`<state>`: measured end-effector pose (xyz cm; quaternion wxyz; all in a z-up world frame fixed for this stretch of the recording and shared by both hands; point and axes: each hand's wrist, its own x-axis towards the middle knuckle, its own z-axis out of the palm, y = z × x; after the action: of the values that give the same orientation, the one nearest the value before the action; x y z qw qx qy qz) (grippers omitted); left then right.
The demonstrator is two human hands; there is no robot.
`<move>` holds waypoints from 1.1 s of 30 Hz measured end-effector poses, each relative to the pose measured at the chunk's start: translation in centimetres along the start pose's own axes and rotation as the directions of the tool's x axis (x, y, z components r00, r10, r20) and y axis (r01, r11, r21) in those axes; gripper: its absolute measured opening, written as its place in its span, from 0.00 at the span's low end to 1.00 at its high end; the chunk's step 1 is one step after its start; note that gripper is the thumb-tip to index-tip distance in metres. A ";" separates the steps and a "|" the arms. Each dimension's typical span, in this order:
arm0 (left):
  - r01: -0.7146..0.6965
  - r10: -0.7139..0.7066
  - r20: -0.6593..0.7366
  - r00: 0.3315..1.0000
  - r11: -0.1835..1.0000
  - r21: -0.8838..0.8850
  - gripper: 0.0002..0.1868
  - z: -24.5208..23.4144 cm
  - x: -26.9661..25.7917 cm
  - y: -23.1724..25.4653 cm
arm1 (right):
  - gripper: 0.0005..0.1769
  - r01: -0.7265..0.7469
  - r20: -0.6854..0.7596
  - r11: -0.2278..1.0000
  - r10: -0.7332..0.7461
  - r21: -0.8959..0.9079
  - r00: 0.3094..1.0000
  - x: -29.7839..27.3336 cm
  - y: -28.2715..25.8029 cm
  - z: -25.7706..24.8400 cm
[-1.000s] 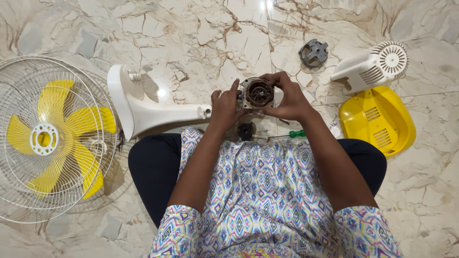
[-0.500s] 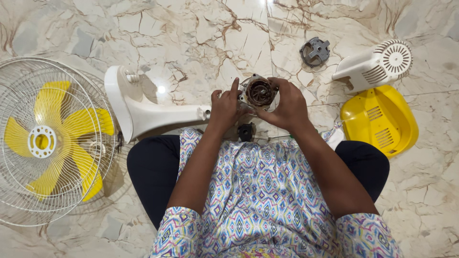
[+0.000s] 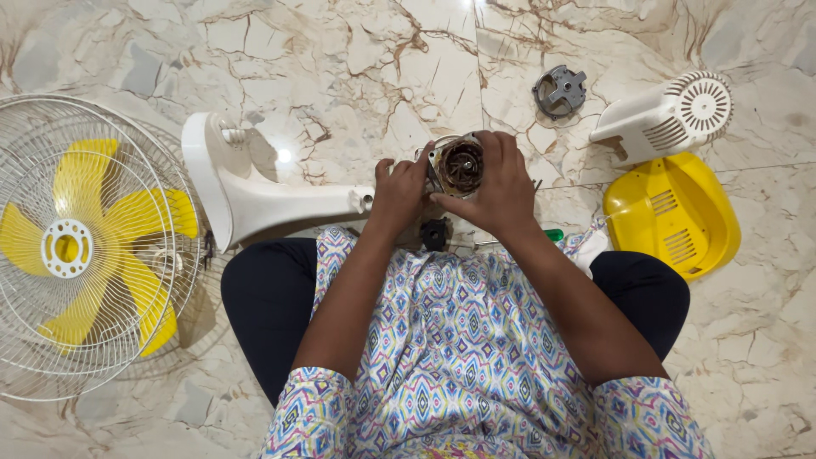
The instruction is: The person sits on the floor and uses a screwdriver to remove screws from the yellow back cover of a disassembled fan. After removing the cover, they handle the fan motor and internal components.
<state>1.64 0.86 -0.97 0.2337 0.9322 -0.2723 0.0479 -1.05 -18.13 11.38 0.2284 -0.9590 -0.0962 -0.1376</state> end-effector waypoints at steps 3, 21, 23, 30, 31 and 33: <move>-0.025 0.025 -0.028 0.999 1.000 -0.001 0.60 0.0 -0.1 0.0 | 0.58 0.001 0.062 1.000 -0.002 0.002 0.998 0.1 0.2 -0.3; -0.165 0.219 -0.160 0.962 0.940 0.299 0.42 1.2 -0.5 -0.1 | 0.61 0.064 0.302 0.998 -0.061 -0.001 0.951 0.1 2.0 0.3; -0.163 0.204 -0.121 0.971 0.945 0.284 0.42 1.2 -0.3 -0.2 | 0.57 0.056 0.327 0.998 -0.056 0.009 0.943 -0.3 2.2 0.7; -0.118 0.143 -0.123 0.982 0.975 0.189 0.46 0.7 -0.1 0.3 | 0.52 0.064 0.271 0.994 -0.087 0.093 0.959 -1.0 3.1 1.8; -0.078 0.089 -0.075 0.993 0.987 0.139 0.48 0.5 0.0 0.6 | 0.51 0.070 0.267 0.993 -0.093 0.094 0.959 -1.0 3.0 1.9; 0.013 -0.014 0.034 0.999 0.999 0.043 0.51 0.0 0.2 1.2 | 0.51 0.073 0.260 0.992 -0.098 0.105 0.961 -1.1 3.1 2.0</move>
<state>1.13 -0.13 -0.40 0.2092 0.9395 -0.2687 0.0364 -0.91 -20.03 8.09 0.2525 -0.9518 -0.1735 -0.0136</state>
